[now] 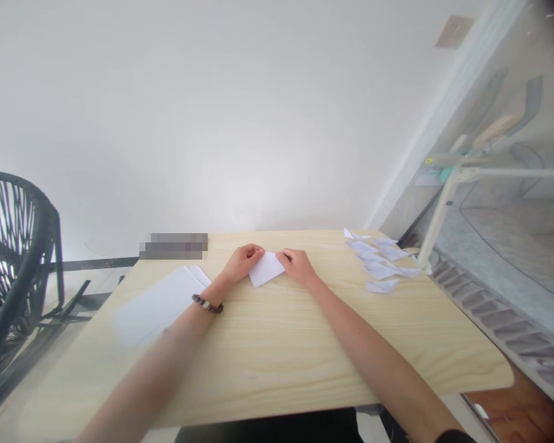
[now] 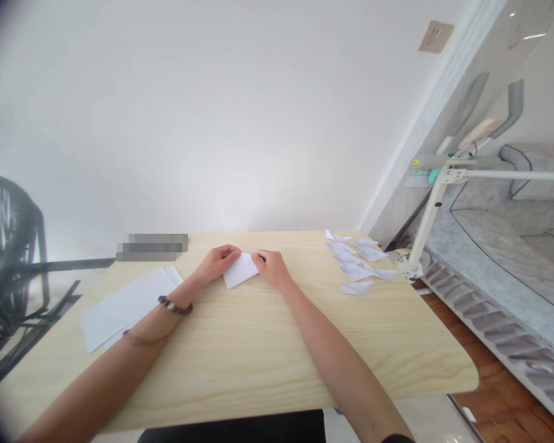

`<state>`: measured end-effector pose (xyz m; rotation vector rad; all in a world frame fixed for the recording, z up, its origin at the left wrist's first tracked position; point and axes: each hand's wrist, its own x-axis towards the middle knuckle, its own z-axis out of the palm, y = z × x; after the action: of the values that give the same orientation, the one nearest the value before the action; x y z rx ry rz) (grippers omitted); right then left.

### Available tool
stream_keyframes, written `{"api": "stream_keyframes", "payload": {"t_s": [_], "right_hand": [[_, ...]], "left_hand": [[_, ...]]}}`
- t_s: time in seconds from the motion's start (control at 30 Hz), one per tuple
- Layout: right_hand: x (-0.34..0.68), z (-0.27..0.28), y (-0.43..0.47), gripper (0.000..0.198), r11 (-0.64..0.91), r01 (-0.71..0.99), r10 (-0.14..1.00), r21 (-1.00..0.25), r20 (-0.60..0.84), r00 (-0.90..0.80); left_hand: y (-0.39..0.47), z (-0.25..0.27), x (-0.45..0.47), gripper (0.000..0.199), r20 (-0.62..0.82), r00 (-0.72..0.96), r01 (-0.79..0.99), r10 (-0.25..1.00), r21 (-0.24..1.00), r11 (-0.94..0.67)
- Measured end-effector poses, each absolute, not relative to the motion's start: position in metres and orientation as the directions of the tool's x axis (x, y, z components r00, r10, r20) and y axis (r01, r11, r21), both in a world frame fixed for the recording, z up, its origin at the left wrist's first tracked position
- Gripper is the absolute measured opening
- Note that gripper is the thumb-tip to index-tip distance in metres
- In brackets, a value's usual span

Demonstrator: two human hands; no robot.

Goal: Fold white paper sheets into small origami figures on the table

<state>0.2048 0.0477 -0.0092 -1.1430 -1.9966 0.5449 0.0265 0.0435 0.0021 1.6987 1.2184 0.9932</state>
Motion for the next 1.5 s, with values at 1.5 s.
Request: {"api": "stream_keyframes", "payload": {"t_s": [1.5], "right_hand": [[0.2, 0.0, 0.048, 0.036, 0.371, 0.545, 0.928, -0.752, 0.274, -0.252]], "left_hand": [[0.043, 0.02, 0.035, 0.029, 0.033, 0.131, 0.356, 0.991, 0.931, -0.078]]}}
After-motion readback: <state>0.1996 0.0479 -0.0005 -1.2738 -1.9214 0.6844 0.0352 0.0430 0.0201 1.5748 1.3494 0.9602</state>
